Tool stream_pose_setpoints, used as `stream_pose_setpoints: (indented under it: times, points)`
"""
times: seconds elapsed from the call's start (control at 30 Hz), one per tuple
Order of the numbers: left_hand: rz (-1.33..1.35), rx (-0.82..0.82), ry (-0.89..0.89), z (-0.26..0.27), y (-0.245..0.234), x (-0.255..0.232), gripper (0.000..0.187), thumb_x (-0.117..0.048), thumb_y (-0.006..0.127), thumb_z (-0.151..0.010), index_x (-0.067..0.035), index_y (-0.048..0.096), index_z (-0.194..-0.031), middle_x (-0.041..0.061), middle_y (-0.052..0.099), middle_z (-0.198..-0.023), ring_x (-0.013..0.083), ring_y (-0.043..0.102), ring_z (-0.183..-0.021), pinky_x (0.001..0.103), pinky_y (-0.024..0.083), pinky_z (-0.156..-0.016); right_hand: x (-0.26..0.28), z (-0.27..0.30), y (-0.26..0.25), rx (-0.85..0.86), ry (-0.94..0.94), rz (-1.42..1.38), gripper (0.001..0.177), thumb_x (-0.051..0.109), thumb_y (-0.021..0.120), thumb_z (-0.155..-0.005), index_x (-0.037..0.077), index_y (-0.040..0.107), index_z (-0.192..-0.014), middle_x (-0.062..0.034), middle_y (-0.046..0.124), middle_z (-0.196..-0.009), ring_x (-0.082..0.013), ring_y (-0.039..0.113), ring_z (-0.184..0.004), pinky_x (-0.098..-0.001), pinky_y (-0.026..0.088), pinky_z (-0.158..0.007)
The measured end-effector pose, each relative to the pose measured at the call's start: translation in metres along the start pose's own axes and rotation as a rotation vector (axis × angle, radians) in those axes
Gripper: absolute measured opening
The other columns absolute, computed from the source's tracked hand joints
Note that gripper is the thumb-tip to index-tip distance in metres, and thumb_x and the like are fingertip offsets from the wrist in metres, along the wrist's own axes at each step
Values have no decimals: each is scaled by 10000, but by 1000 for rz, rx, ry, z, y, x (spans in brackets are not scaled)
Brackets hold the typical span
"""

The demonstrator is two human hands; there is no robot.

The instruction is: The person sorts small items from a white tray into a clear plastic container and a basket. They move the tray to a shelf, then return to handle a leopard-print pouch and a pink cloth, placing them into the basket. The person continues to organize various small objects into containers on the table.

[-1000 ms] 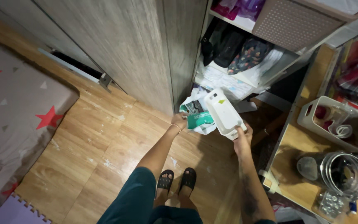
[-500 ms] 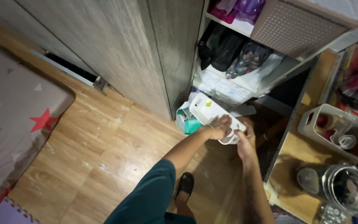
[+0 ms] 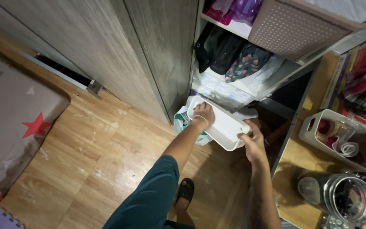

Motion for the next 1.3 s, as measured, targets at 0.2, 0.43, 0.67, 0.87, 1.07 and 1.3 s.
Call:
stream_pose_setpoints:
  times: [0.2, 0.43, 0.67, 0.87, 1.07, 1.3]
  points:
    - [156, -40, 139, -14, -9, 27, 389, -102, 624, -863, -32, 637, -1246, 172, 624, -1329, 348, 551, -1278, 436, 431, -1118, 27, -7, -10, -62, -1, 0, 761, -23, 619, -757, -115, 414, -1484, -222, 590, -1286, -294, 618, -1163, -363, 509, -988]
    - [124, -428, 475, 5, -51, 2, 440, -56, 628, -827, 35, 672, -1256, 237, 647, -1273, 406, 582, -1211, 449, 447, -1049, 48, -4, -1, 22, -5, 19, 775, -21, 639, -747, -95, 418, -1487, -213, 598, -1258, -281, 611, -1139, -363, 497, -966]
    - [411, -114, -295, 0, -53, 68, 280, -167, 541, -974, -88, 746, -1147, 188, 706, -1206, 366, 667, -1133, 460, 528, -971, 64, -5, -8, -53, -102, -4, 710, -74, 618, -771, -72, 451, -1462, -177, 597, -1254, -246, 621, -1117, -335, 524, -928]
    - [205, 123, -364, 0, -54, 36, 387, -276, 593, -918, -132, 684, -1265, 127, 568, -1433, 393, 413, -1380, 586, 281, -1109, 67, -4, 18, 23, -102, -95, 694, -96, 622, -775, -69, 463, -1450, -179, 603, -1239, -249, 630, -1094, -350, 539, -913]
    - [284, 116, -430, 14, -59, 20, 478, -300, 525, -935, -114, 626, -1364, 93, 387, -1615, 363, 252, -1483, 665, 128, -1134, 63, -7, 36, 22, -136, -79, 687, -119, 646, -770, -86, 455, -1430, -169, 593, -1282, -238, 619, -1154, -336, 528, -956]
    - [334, -64, -258, 5, -92, 22, 556, -213, 546, -870, -130, 532, -1419, 53, 426, -1548, 353, 316, -1426, 631, 240, -1080, 51, -21, 19, 98, -101, -219, 635, -79, 600, -798, -78, 479, -1421, -154, 588, -1307, -231, 607, -1196, -346, 510, -1007]
Point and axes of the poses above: each hand's wrist, its own z-axis away from the middle knuckle, its own y-axis out of the palm, x = y × z, the point moved 10 cm from there along -z, towards the middle knuckle
